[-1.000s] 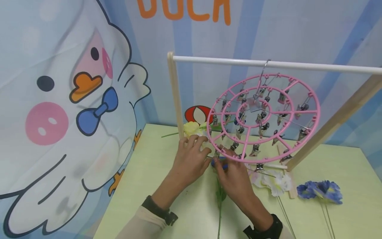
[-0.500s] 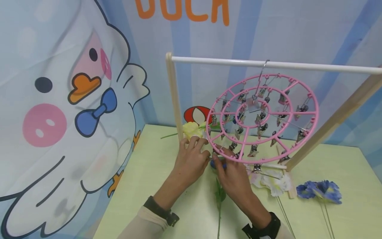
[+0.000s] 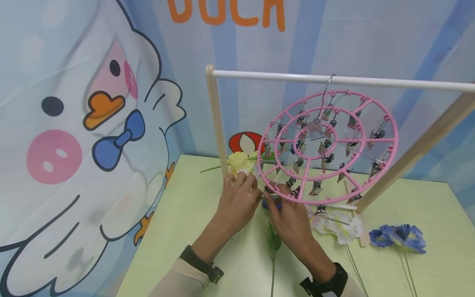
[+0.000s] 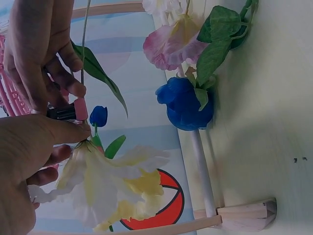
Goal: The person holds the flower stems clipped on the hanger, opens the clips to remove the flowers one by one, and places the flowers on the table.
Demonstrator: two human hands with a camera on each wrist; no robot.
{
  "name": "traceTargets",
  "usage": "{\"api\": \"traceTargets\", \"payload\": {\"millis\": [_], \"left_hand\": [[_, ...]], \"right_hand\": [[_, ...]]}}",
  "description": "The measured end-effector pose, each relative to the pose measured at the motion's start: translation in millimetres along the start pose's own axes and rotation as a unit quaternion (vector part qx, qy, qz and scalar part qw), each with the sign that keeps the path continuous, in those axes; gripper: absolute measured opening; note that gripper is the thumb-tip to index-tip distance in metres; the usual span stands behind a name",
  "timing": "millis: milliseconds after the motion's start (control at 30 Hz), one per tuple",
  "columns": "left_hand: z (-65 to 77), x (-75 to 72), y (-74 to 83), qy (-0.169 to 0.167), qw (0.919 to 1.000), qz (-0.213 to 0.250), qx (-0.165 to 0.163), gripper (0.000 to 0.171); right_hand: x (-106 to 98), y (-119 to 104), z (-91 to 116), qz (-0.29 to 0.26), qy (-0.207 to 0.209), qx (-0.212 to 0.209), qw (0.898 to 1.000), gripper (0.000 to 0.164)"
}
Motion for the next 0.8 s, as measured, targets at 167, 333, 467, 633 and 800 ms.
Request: {"api": "traceTargets", "payload": {"millis": [167, 333, 467, 633, 800], "left_hand": [[1.5, -0.2, 0.1, 0.003, 1.0, -0.006, 0.007, 0.008], [3.4, -1.4, 0.4, 0.003, 0.9999, -0.005, 0.012, 0.009], [3.9, -0.7, 1.1, 0.0, 0.9999, -0.005, 0.014, 0.008], [2.9, 1.1, 4.2, -0.001, 0.9998, -0.001, 0.02, 0.007], [2.7, 2.9, 4.8, -0.006, 0.9996, -0.016, 0.022, 0.007]], "right_hand": [[1.6, -0.3, -0.4, -0.004, 0.006, -0.021, 1.0, 0.03], [4.7, 0.0, -1.9, -0.034, -0.005, -0.025, 0.999, 0.026], [7.0, 2.9, -2.4, -0.057, -0.02, -0.015, 0.998, 0.027], [6.3, 8.7, -1.4, -0.065, -0.023, -0.002, 0.998, 0.029], [7.9, 10.3, -2.4, -0.074, -0.023, -0.003, 0.997, 0.028]]}}
Point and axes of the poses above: each hand's wrist, its own z-axis away from the middle knuckle, its own x-axis out of the palm, y = z × x, the point moved 9 cm from there along -z, towards the middle knuckle, and after that the axes turned 11 degrees about -z, right-handed, at the moved point
